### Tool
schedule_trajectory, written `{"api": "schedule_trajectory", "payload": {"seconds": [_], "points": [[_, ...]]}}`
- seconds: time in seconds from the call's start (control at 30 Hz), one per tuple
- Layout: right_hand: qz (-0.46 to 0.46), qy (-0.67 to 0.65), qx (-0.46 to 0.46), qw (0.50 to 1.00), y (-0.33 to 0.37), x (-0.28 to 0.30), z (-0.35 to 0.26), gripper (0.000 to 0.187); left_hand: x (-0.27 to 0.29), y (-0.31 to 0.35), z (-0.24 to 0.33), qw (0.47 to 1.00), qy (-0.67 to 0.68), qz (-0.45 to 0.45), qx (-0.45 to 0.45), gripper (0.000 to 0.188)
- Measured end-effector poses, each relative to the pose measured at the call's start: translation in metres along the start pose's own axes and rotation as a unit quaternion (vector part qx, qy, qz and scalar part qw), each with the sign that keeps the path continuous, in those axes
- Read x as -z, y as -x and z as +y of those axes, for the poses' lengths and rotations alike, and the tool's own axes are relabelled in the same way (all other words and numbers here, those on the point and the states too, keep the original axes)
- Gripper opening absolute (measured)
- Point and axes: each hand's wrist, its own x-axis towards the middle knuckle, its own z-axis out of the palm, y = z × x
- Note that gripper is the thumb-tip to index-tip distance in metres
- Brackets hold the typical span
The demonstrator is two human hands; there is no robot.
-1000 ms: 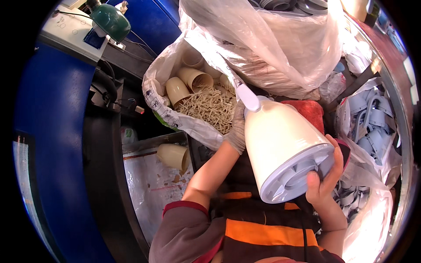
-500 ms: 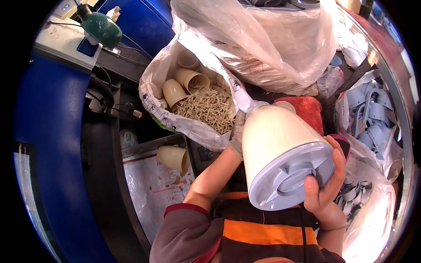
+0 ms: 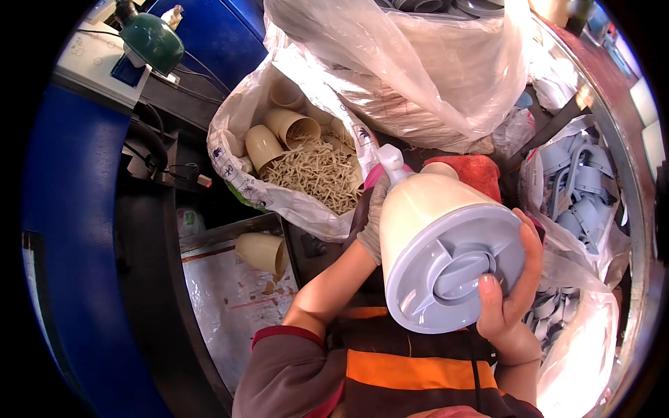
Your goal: The person places internal glass liners and seals into thermal pitcher bodies and then screws on the bottom bases by hand.
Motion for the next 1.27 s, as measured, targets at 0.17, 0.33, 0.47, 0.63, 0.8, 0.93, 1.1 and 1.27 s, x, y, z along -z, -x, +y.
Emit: {"api": "schedule_trajectory", "payload": {"seconds": [0.17,0.33,0.47,0.63,0.8,0.93,1.1,1.27], "points": [[0.027,-0.009,-0.038,0.999,0.001,0.005,0.003,0.066,-0.002,0.009,0.0,1.0,-0.01,0.019,-0.02,0.055],[0.143,-0.312,-0.215,0.915,0.011,0.002,0.052,0.063,-0.024,0.013,0.009,0.987,-0.066,0.016,-0.144,0.059],[0.19,-0.464,-0.382,0.777,0.041,-0.004,0.107,0.052,-0.041,0.018,-0.001,0.916,-0.244,0.03,-0.317,0.058],[0.15,-0.48,-0.398,0.767,0.071,0.003,0.136,0.051,-0.043,0.032,-0.005,0.945,-0.204,0.011,-0.257,0.055],[0.122,-0.473,-0.411,0.769,0.073,0.001,0.134,0.052,-0.044,0.036,-0.006,0.944,-0.201,-0.007,-0.263,0.051],[0.105,-0.467,-0.419,0.772,0.073,-0.003,0.133,0.053,-0.041,0.04,-0.005,0.939,-0.2,-0.025,-0.279,0.048],[0.088,-0.453,-0.427,0.778,0.075,-0.004,0.131,0.053,-0.034,0.039,-0.002,0.94,-0.213,0.006,-0.266,0.053],[0.112,-0.407,-0.416,0.806,0.074,0.004,0.128,0.054,-0.05,0.009,-0.011,0.915,-0.292,-0.017,-0.278,0.064]]}}
